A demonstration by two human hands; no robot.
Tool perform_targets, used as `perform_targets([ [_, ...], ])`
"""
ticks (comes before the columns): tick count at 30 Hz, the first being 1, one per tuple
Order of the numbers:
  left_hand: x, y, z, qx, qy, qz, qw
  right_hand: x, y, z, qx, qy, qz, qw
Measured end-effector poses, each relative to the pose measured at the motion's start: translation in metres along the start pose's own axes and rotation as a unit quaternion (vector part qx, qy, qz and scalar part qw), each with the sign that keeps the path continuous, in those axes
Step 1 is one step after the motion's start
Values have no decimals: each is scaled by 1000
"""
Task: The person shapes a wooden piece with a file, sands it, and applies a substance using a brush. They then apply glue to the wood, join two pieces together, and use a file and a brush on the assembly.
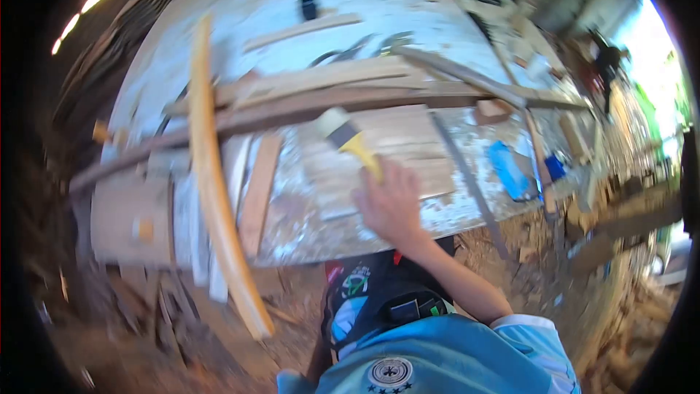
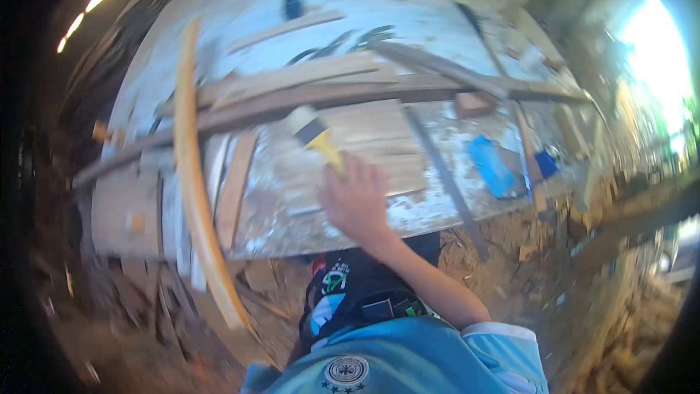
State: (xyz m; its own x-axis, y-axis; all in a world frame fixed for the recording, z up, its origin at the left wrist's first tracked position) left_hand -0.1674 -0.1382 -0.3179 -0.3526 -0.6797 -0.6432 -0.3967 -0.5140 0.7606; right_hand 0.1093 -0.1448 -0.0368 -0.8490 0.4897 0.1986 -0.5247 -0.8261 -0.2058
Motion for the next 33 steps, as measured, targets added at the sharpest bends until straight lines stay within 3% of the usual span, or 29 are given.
perform_targets([
  [7, -26, -13, -8, 8, -59, -24, 998, -4, 0, 15, -83, -41, 27, 995],
  [19, -55, -22, -6, 6, -108, -92, 990, -8, 4, 6, -128, -55, 16, 990],
  [26, -65, -12, 14, -60, -100, -126, 985, -10, 2, 13, -128, -85, 29, 988],
  [33, -64, 32, 65, -187, -105, -191, 958, -13, 4, 13, -125, -108, 33, 986],
])
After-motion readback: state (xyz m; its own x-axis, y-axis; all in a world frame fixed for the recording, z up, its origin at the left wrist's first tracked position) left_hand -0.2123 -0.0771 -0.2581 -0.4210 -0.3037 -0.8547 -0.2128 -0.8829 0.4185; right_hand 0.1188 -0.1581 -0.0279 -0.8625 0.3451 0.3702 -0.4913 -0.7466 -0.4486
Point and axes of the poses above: each hand's wrist, its own y-axis away from the middle knuckle, its own z-axis out of the back of the hand, x = y × z, the point moved 3 cm from there along -y, towards the middle knuckle, and after that the axes turned 14 degrees about x, right-handed, at the moved point
